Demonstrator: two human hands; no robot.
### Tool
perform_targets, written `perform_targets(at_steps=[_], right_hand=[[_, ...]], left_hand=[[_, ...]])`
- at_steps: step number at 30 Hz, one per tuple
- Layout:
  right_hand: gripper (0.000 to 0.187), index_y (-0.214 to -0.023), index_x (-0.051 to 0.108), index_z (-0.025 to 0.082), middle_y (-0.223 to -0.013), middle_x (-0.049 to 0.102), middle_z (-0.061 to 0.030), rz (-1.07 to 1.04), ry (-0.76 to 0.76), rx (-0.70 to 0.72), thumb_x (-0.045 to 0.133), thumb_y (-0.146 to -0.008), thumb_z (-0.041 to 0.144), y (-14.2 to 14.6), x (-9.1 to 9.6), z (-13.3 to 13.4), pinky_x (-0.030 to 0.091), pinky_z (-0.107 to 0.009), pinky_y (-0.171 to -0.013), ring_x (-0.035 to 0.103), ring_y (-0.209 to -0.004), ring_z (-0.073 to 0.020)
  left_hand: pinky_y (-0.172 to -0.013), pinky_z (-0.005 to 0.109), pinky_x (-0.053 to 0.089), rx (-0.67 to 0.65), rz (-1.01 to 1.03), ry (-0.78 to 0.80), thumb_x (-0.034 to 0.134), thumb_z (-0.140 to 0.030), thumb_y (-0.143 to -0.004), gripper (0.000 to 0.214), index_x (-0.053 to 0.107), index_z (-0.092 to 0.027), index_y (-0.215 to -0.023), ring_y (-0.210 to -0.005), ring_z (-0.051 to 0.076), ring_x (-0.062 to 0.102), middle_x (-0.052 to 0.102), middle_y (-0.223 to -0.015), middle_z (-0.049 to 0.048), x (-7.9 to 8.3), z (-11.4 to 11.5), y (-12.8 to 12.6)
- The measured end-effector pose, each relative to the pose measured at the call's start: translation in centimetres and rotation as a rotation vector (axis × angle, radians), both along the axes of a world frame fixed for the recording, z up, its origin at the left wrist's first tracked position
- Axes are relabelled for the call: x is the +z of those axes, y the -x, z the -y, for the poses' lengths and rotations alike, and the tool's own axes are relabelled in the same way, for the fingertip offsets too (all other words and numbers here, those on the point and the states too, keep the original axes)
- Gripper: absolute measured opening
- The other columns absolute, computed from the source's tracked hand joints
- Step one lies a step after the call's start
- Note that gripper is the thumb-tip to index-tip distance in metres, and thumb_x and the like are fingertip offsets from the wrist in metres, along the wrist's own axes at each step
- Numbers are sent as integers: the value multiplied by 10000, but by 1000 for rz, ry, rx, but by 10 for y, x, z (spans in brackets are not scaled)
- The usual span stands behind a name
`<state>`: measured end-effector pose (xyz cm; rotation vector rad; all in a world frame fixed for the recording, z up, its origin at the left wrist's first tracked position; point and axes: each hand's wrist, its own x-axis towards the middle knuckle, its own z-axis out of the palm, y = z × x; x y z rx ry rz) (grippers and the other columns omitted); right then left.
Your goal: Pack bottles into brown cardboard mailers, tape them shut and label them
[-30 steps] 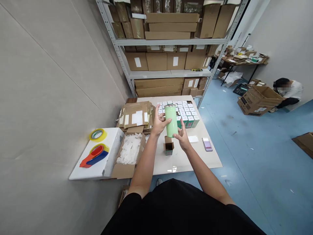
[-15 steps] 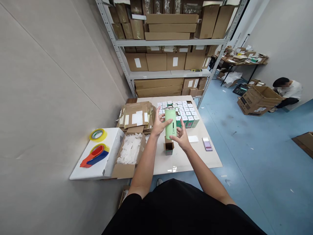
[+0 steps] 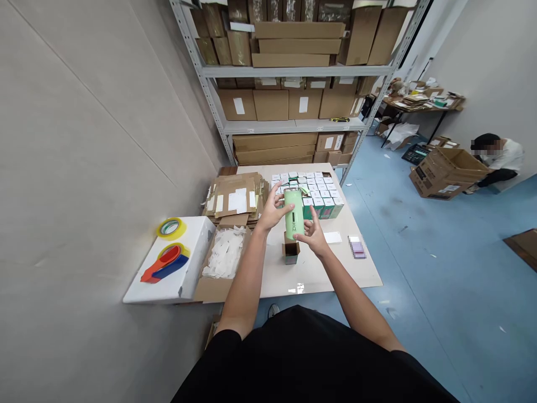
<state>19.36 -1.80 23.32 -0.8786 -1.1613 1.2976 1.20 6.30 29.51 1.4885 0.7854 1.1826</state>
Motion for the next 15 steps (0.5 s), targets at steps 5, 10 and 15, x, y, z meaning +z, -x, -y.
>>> perform_targets(at_steps=[5, 10, 15], right_hand=[[1410, -1685, -21, 420, -1223, 670, -46, 24, 33, 20, 961, -673, 433, 0, -21, 0, 579, -427, -966, 696, -1088, -251], [1303, -1682, 111, 407, -1346, 643, -78, 38, 140, 78, 935, -672, 394, -8, -73, 2, 543, -480, -1042, 639, -1236, -283], [1077, -1588, 388, 337, -1412, 601, -106, 165, 394, -108, 859, -619, 355, -27, -145, 10, 509, -504, -1068, 610, -1252, -285]], left_hand=[[-988, 434, 580, -24, -13, 51, 853, -447, -803, 1019, 271, -335, -1632, -1124, 254, 685, 622, -1369, 123, -9, -4, 6], [-944, 409, 585, -15, -52, 143, 848, -362, -774, 967, 350, -309, -1602, -1031, 227, 699, 641, -1300, 115, -47, -7, 8], [-934, 390, 569, 123, -136, 198, 814, -259, -724, 901, 440, -262, -1545, -1068, 235, 676, 615, -1312, 118, -102, -4, 9]])
